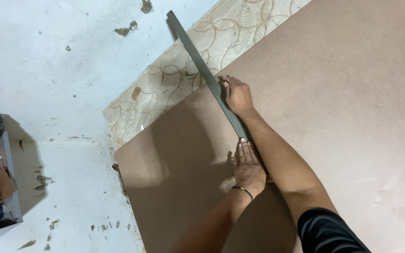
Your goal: Measuring and marking a wooden board using a tape measure and a straight edge
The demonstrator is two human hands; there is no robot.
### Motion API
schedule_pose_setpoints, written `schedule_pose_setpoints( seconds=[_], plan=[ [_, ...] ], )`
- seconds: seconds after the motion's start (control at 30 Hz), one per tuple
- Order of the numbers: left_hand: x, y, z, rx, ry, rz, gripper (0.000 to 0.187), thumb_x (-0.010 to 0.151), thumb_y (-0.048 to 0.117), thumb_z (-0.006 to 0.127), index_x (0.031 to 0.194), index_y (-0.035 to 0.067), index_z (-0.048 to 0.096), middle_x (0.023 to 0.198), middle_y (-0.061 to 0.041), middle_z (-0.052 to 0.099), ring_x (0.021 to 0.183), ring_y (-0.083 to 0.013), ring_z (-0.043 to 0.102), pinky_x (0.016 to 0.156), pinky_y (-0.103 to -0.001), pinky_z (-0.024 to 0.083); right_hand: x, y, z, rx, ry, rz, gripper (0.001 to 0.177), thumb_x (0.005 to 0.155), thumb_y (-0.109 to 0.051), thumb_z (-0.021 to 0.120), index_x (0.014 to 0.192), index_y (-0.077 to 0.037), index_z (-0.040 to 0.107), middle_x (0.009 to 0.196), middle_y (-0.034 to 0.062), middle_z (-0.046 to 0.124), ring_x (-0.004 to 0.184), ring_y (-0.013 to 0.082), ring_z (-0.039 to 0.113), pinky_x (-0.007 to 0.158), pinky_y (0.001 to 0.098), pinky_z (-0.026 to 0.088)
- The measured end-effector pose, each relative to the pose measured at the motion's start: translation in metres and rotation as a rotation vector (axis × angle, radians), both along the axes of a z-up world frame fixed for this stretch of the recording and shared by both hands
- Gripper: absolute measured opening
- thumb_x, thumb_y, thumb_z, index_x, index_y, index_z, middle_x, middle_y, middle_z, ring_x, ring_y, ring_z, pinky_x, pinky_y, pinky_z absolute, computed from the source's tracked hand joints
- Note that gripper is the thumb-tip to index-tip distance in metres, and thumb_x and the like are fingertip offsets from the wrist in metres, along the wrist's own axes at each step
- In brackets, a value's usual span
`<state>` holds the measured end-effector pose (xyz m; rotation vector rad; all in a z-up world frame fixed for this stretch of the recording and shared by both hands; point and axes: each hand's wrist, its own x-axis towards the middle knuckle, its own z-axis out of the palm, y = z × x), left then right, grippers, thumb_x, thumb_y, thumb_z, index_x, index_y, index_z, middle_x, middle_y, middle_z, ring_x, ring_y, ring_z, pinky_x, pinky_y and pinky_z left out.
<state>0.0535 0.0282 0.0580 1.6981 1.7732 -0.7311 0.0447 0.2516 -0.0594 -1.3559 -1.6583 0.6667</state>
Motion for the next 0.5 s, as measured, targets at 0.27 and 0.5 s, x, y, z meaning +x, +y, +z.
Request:
schedule_pose_setpoints(
  seconds=[0.27,0.5],
  plan=[
    [-0.004,-0.001,-0.02,0.006,-0.018,-0.006,0.111,0.093,0.041,0.063,0.16,-0.006,-0.013,0.169,-0.026,-0.021,0.159,-0.0365,-0.016,0.125,-0.061,-0.006,-0.013,0.021,-0.026,-0.103,-0.218,0.095,0.032,0.11,-0.028,0.048,0.134,-0.018,0.067,0.127,0.0096,0.073,0.135,0.0285,0.059,0.114,0.0571,0.037],
    [-0.003,-0.004,-0.015,0.08,-0.035,-0.011,0.105,0.095,0.035,0.063,0.16,-0.007,-0.007,0.17,-0.028,-0.012,0.159,-0.0382,-0.009,0.126,-0.056,-0.004,0.006,0.003,0.017,-0.218,-0.304,0.132,0.032,0.11,-0.026,0.05,0.136,-0.018,0.067,0.141,0.011,0.067,0.143,0.026,0.051,0.119,0.0618,0.023]
  ],
)
